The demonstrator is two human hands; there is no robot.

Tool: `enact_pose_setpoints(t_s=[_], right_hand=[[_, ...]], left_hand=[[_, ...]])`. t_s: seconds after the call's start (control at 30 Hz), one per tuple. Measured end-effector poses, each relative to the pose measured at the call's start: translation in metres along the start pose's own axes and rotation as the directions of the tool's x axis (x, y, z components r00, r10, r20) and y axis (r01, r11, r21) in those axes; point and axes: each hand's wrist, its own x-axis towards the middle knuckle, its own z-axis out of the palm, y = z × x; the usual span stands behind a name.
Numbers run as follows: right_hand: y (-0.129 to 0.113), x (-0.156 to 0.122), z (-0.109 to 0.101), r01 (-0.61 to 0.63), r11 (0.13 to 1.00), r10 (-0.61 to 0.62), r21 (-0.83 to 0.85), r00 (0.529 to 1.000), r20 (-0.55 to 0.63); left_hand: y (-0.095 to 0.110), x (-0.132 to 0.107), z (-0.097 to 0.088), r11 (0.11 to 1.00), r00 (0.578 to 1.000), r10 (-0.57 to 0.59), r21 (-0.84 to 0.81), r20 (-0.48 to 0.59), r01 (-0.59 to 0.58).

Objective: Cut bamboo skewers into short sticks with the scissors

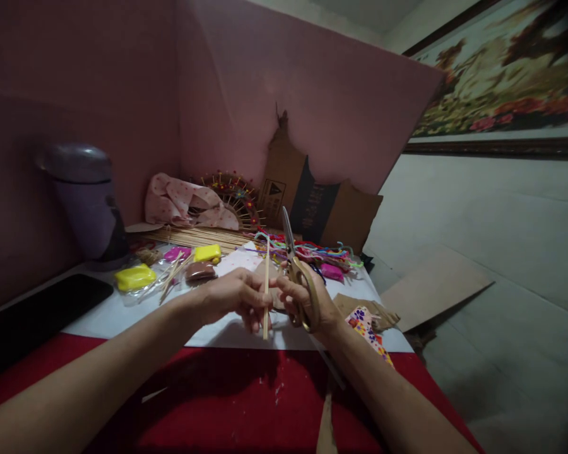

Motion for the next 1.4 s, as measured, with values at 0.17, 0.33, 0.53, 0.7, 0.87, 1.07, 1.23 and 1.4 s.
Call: enact_pose_setpoints(t_s=[0.17,0.33,0.53,0.7,0.87,1.07,1.23,1.4], right_hand=[[0.005,0.004,-0.002,0.012,0.998,-0.007,0.055,0.997,-0.076],[0.007,0.005,-0.006,-0.028,1.0,0.028,0.0,0.997,-0.078],[0.01,0.006,-0.009,-0.017,1.0,0.017,-0.001,0.996,-0.091],[0.011,0.002,-0.007,0.027,1.0,-0.028,-0.007,0.99,-0.138],[0.017,0.0,-0.005,0.068,0.997,-0.074,-0.037,0.981,-0.179],[0.023,-0.001,0.0,0.096,0.995,-0.085,0.035,0.967,-0.24],[0.02,0.0,0.002,0.09,0.996,-0.088,-0.003,0.961,-0.264],[0.011,0.005,-0.004,-0.012,1.0,0.01,-0.011,0.986,-0.168]], left_hand=[[-0.015,0.01,0.017,0.99,0.991,-0.079,0.125,0.109,0.066],[-0.021,0.01,0.012,0.975,0.992,-0.111,0.199,0.062,0.097],[-0.017,0.003,0.011,0.988,0.978,-0.094,0.135,0.185,0.07],[-0.018,0.005,0.025,0.992,0.999,-0.026,-0.126,0.042,0.031],[-0.024,0.012,0.041,0.941,0.982,-0.069,-0.338,-0.177,0.005],[-0.029,0.012,0.048,0.945,0.946,-0.008,-0.311,-0.324,-0.099],[-0.021,0.01,0.033,0.958,0.93,0.021,-0.258,-0.368,-0.124],[0.006,-0.001,0.002,0.961,0.851,0.122,-0.153,-0.511,-0.229]])
